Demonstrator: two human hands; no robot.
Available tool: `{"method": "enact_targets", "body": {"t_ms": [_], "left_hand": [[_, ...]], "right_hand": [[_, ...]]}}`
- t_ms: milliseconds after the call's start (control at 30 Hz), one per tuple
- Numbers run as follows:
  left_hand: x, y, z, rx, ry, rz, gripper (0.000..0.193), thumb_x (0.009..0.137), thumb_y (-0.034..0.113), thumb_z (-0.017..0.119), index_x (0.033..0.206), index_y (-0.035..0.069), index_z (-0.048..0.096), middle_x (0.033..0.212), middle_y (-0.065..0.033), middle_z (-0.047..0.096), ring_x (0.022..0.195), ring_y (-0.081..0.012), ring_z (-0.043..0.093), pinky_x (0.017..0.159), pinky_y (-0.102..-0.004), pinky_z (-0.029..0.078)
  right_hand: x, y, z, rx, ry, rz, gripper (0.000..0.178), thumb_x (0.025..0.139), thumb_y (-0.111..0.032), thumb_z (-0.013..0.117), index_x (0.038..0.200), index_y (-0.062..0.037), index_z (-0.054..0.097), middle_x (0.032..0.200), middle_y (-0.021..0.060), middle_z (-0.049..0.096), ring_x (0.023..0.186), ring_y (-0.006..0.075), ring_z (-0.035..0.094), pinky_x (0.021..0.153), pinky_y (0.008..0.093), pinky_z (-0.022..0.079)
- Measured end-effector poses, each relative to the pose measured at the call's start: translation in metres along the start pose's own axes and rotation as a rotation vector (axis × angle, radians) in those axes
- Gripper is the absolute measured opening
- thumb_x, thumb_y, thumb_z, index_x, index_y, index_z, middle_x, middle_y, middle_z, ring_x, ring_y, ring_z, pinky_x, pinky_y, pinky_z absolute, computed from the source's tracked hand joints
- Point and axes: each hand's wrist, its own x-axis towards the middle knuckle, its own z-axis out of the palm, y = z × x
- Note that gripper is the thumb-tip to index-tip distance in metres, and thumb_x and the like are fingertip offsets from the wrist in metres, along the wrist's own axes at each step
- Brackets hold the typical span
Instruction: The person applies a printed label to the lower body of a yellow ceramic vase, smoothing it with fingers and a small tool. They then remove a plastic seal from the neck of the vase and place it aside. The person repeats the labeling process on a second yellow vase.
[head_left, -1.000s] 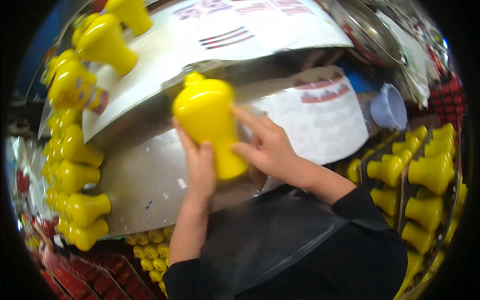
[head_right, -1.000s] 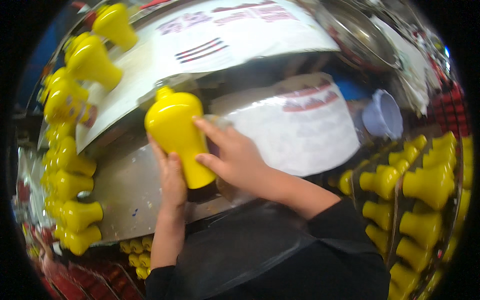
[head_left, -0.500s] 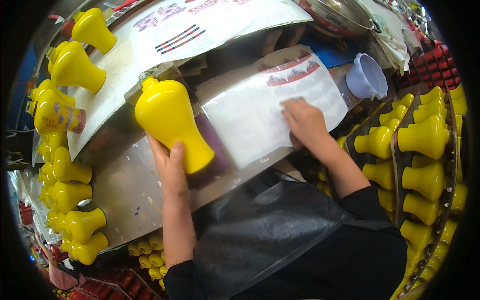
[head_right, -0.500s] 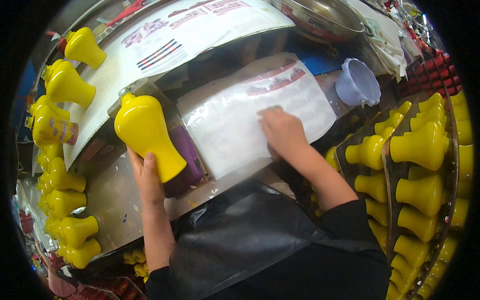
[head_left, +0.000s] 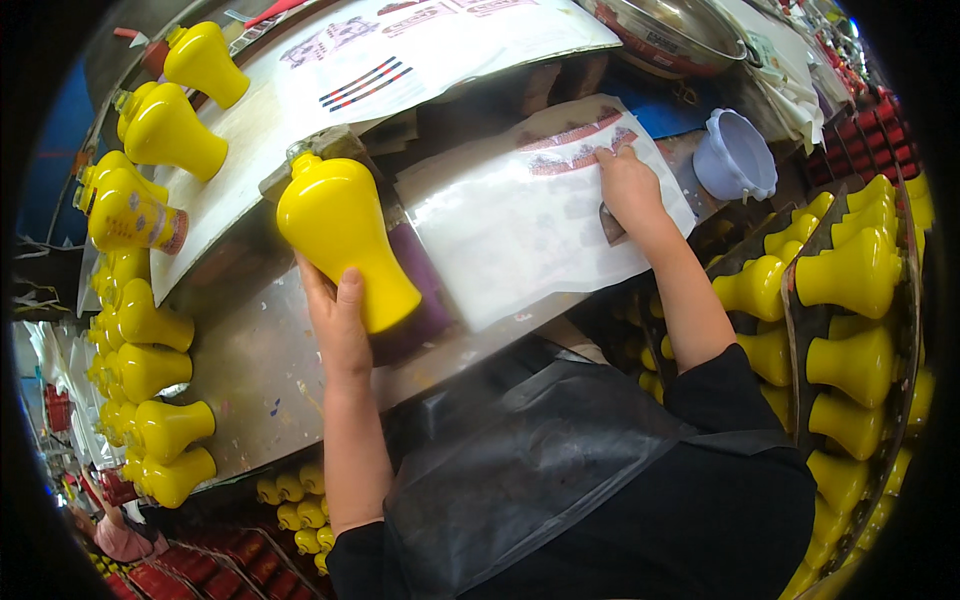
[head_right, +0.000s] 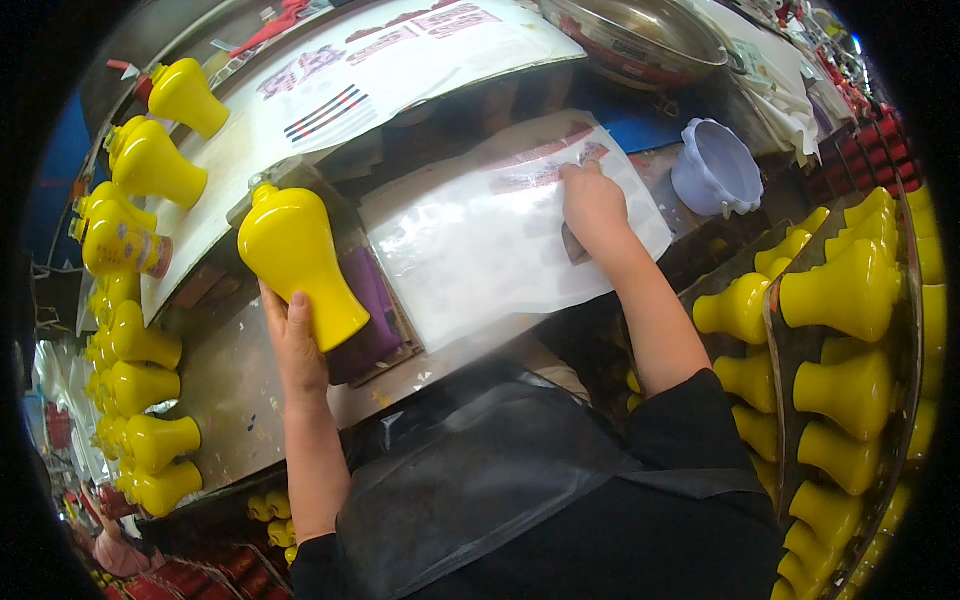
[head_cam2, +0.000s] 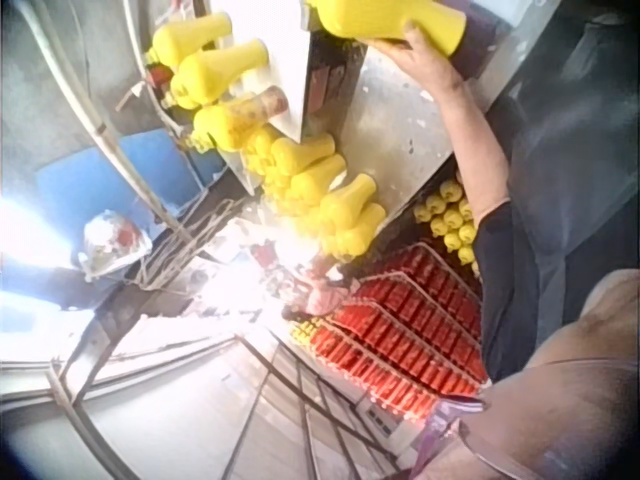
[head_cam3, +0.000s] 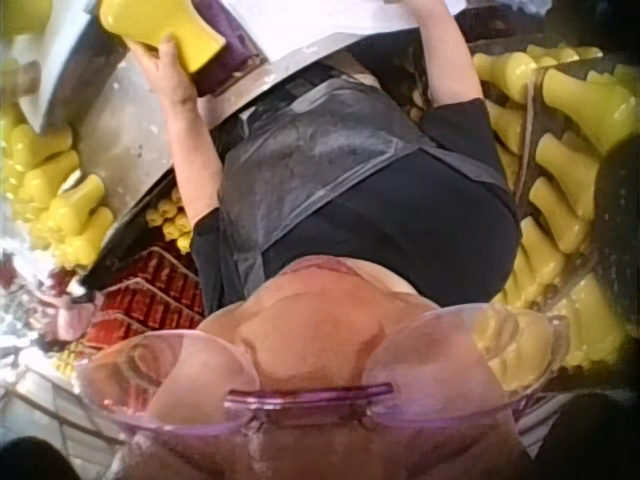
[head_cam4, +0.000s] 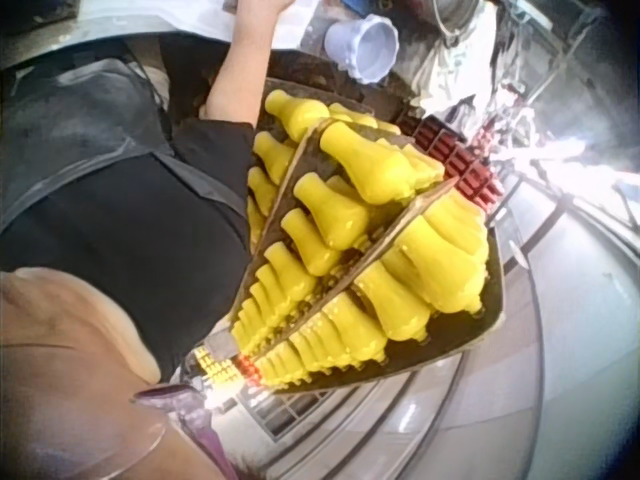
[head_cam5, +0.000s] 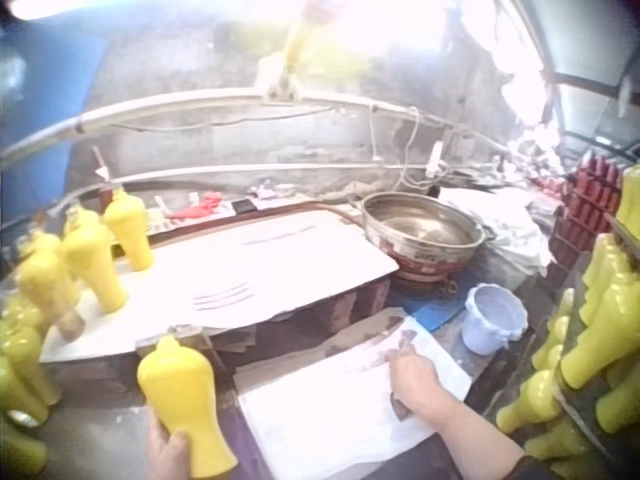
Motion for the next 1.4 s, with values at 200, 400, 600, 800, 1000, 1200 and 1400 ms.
{"method": "enact_targets", "body": {"t_ms": [200, 400, 600, 800, 1000, 1200, 1400], "left_hand": [[-0.002, 0.002, 0.0, -0.045, -0.005, -0.046, 0.085, 0.099, 0.033, 0.068, 0.166, 0.006, 0.023, 0.158, -0.0156, 0.042, 0.145, -0.0291, 0.042, 0.122, -0.0393, 0.031], [-0.002, 0.001, 0.0, 0.002, 0.0, 0.0, 0.073, 0.103, 0.025, 0.062, 0.163, 0.006, 0.026, 0.15, -0.0136, 0.047, 0.136, -0.0249, 0.052, 0.114, -0.0373, 0.043], [-0.006, 0.0, 0.002, -0.023, 0.061, -0.05, 0.086, 0.098, 0.032, 0.069, 0.165, 0.006, 0.022, 0.154, -0.018, 0.045, 0.143, -0.0298, 0.044, 0.121, -0.0412, 0.033], [-0.018, 0.009, 0.018, 0.564, 0.342, 0.443, 0.07, 0.095, 0.016, 0.068, 0.155, 0.002, 0.036, 0.147, -0.0206, 0.051, 0.134, -0.0337, 0.052, 0.117, -0.0444, 0.037], [-0.045, 0.039, 0.049, 0.337, -0.33, 0.344, 0.029, 0.1, 0.004, 0.057, 0.128, -0.002, 0.062, 0.128, -0.0121, 0.062, 0.119, -0.0203, 0.06, 0.107, -0.0343, 0.045], [-0.042, 0.022, 0.109, -0.299, -0.497, -0.625, 0.055, 0.103, 0.026, 0.065, 0.149, -0.001, 0.05, 0.143, -0.0142, 0.057, 0.129, -0.0239, 0.057, 0.109, -0.0393, 0.046], [-0.037, 0.007, 0.115, -0.792, -0.164, -0.746, 0.032, 0.095, 0.025, 0.078, 0.119, 0.009, 0.064, 0.112, -0.0055, 0.065, 0.105, -0.0198, 0.062, 0.096, -0.0385, 0.052]], "right_hand": [[-0.015, -0.007, -0.016, 0.051, -0.087, -0.051, 0.034, 0.098, -0.012, 0.055, 0.126, -0.0123, 0.074, 0.108, 0.0233, 0.068, 0.097, 0.0398, 0.071, 0.086, 0.0444, 0.058], [-0.009, -0.008, -0.021, 0.24, 0.026, -0.098, 0.034, 0.091, -0.021, 0.071, 0.124, -0.0143, 0.076, 0.105, 0.0191, 0.067, 0.092, 0.0377, 0.069, 0.084, 0.043, 0.056], [0.015, -0.014, -0.01, 0.341, 0.008, -0.151, 0.023, 0.087, -0.021, 0.076, 0.106, -0.0085, 0.08, 0.096, 0.0171, 0.068, 0.089, 0.0358, 0.069, 0.081, 0.0439, 0.055], [0.037, -0.005, -0.005, 0.409, 0.005, -0.282, 0.013, 0.086, -0.016, 0.074, 0.091, -0.004, 0.075, 0.091, 0.0182, 0.07, 0.082, 0.034, 0.068, 0.077, 0.0425, 0.054], [0.051, -0.018, -0.037, 0.728, -0.395, -0.035, 0.018, 0.092, -0.019, 0.07, 0.091, -0.0011, 0.072, 0.089, 0.0083, 0.074, 0.071, 0.014, 0.063, 0.065, 0.0299, 0.05], [0.009, -0.06, -0.09, 1.178, -0.678, -0.061, 0.02, 0.094, -0.021, 0.073, 0.095, -0.0007, 0.074, 0.085, 0.0034, 0.069, 0.066, 0.0069, 0.058, 0.057, 0.0235, 0.044], [-0.036, -0.096, -0.114, 1.246, -0.594, -0.176, 0.017, 0.096, -0.017, 0.069, 0.096, 0.0001, 0.071, 0.081, 0.0004, 0.066, 0.07, 0.0056, 0.058, 0.061, 0.0231, 0.046]]}}
